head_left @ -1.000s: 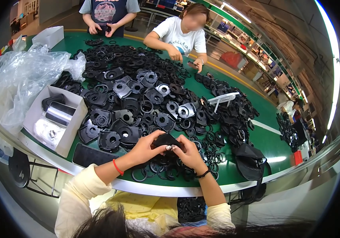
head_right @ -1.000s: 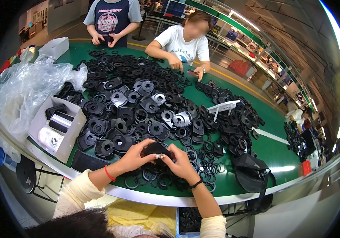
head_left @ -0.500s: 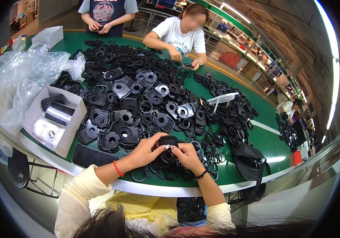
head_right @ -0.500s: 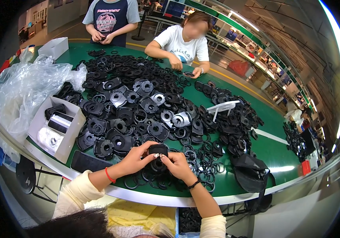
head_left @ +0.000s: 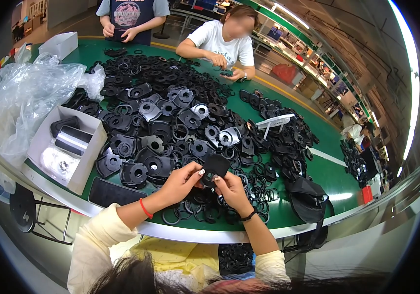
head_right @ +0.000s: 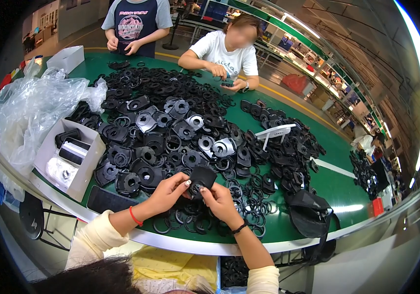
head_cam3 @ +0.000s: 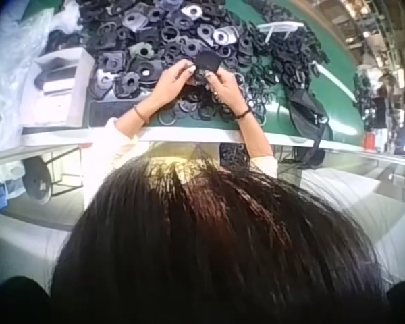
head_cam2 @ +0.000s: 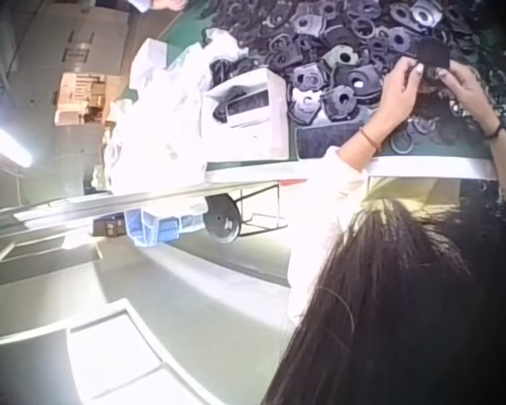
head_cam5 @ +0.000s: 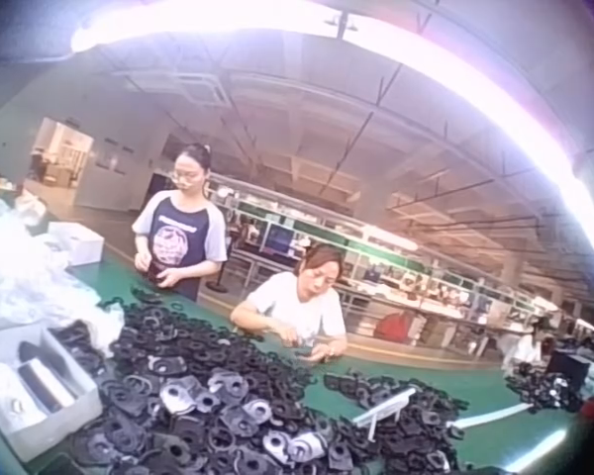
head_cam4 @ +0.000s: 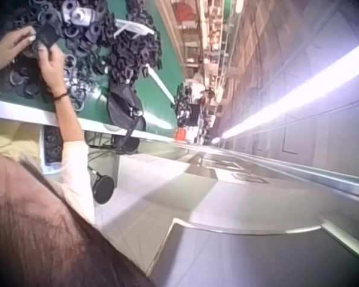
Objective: Manually assembling black plastic components at a factory workbench by snapping pieces together.
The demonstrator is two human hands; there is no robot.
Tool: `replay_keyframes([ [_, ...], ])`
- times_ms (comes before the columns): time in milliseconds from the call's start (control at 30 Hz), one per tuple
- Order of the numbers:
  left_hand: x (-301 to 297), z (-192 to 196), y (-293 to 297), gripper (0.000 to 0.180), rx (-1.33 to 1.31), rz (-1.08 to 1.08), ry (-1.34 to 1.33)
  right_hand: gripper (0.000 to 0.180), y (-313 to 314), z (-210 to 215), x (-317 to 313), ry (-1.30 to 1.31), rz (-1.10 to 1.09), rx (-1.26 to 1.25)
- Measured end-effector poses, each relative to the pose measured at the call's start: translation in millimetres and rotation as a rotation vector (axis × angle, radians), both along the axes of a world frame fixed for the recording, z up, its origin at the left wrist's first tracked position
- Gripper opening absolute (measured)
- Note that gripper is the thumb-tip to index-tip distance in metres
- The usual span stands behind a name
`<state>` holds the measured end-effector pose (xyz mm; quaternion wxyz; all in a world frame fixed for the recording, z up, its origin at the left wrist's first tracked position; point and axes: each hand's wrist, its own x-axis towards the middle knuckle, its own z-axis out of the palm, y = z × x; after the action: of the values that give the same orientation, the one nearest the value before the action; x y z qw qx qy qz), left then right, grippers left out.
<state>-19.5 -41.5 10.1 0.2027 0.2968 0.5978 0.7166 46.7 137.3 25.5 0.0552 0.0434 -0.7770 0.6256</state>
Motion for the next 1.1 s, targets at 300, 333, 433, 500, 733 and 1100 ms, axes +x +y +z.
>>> replay_keyframes([
  [300,0.3,1.6,-1.8,0.017,-0.138,0.125,0.196,0.024,1.4,-3.5,-1.3,-0.084,0.106,0.291],
  [333,-0.2,2.5,-2.5,0.016,-0.140,0.143,0.229,0.024,0.3,-2.5,-1.2,-0.052,0.114,0.290],
  [433,0.2,2.7,-4.5,0.016,-0.149,0.162,0.242,0.023,-3.0,1.6,-1.1,-0.033,0.148,0.281],
  [500,0.7,2.9,-3.5,0.016,-0.150,0.153,0.226,0.023,-2.5,2.3,0.3,-0.044,0.164,0.276],
  [733,1.6,2.0,-0.7,0.018,-0.151,0.105,0.107,0.024,7.9,0.3,-1.5,-0.295,0.212,0.022],
  [1100,-0.3,-5.2,0.5,0.023,-0.128,-0.014,-0.018,0.032,125.3,7.3,-16.9,0.032,-0.546,-0.565],
])
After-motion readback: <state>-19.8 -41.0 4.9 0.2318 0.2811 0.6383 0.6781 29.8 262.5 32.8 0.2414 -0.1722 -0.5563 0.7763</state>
